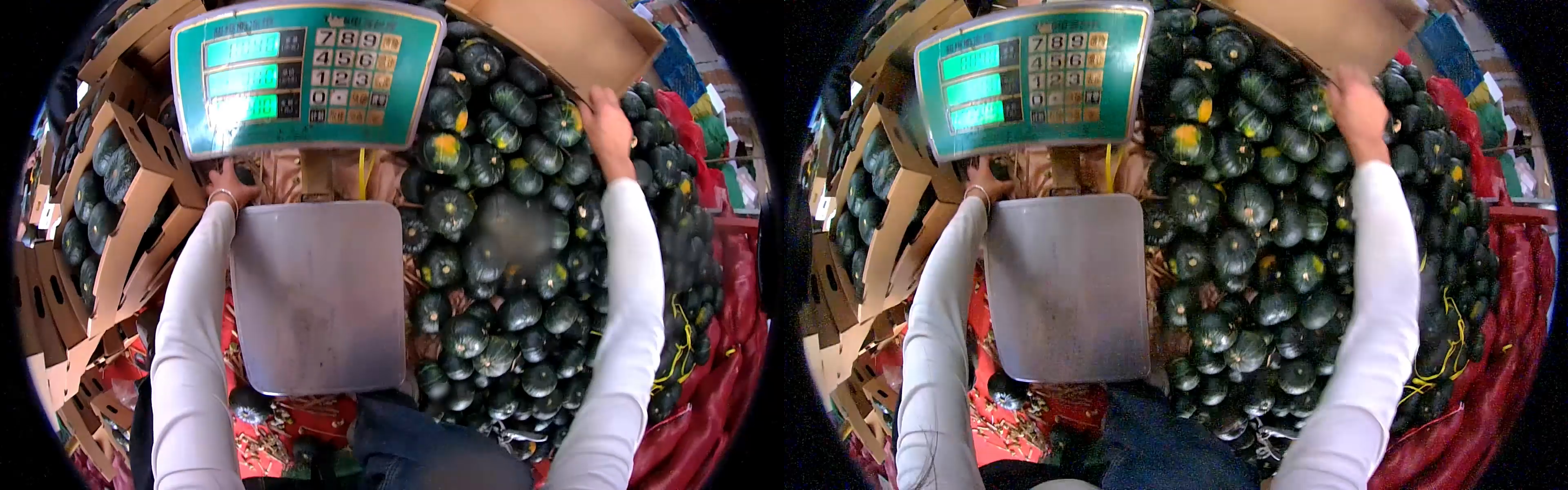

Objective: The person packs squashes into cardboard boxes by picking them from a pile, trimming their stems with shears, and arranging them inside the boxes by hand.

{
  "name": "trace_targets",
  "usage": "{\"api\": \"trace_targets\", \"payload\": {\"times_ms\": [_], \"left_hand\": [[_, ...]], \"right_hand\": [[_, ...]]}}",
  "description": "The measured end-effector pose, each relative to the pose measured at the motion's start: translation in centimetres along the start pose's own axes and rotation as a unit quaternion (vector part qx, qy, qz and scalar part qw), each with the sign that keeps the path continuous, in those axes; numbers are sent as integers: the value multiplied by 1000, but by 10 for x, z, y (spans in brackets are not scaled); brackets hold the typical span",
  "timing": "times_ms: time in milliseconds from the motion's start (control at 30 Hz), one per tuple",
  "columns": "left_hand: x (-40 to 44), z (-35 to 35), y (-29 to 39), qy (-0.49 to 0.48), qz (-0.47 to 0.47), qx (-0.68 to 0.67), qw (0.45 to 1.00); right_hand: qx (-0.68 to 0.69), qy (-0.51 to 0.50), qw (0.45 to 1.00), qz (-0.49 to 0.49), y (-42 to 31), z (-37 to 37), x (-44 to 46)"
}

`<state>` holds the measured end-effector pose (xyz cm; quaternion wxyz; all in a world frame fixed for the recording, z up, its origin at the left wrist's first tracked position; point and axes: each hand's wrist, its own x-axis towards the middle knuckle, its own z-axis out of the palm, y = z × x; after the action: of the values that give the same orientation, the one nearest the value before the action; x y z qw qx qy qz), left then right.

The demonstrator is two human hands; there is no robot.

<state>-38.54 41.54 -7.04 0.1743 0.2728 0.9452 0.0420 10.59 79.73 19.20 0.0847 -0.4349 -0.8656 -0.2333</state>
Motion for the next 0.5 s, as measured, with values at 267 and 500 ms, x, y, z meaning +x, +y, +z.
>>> {"api": "trace_targets", "payload": {"times_ms": [267,500], "left_hand": [[-169,-136,10,239,371,-82,894],[-300,-107,-154,104,208,55,971]], "right_hand": [[303,-48,949,68,-23,-155,-276],[469,-129,874,7,-138,-176,-445]]}}
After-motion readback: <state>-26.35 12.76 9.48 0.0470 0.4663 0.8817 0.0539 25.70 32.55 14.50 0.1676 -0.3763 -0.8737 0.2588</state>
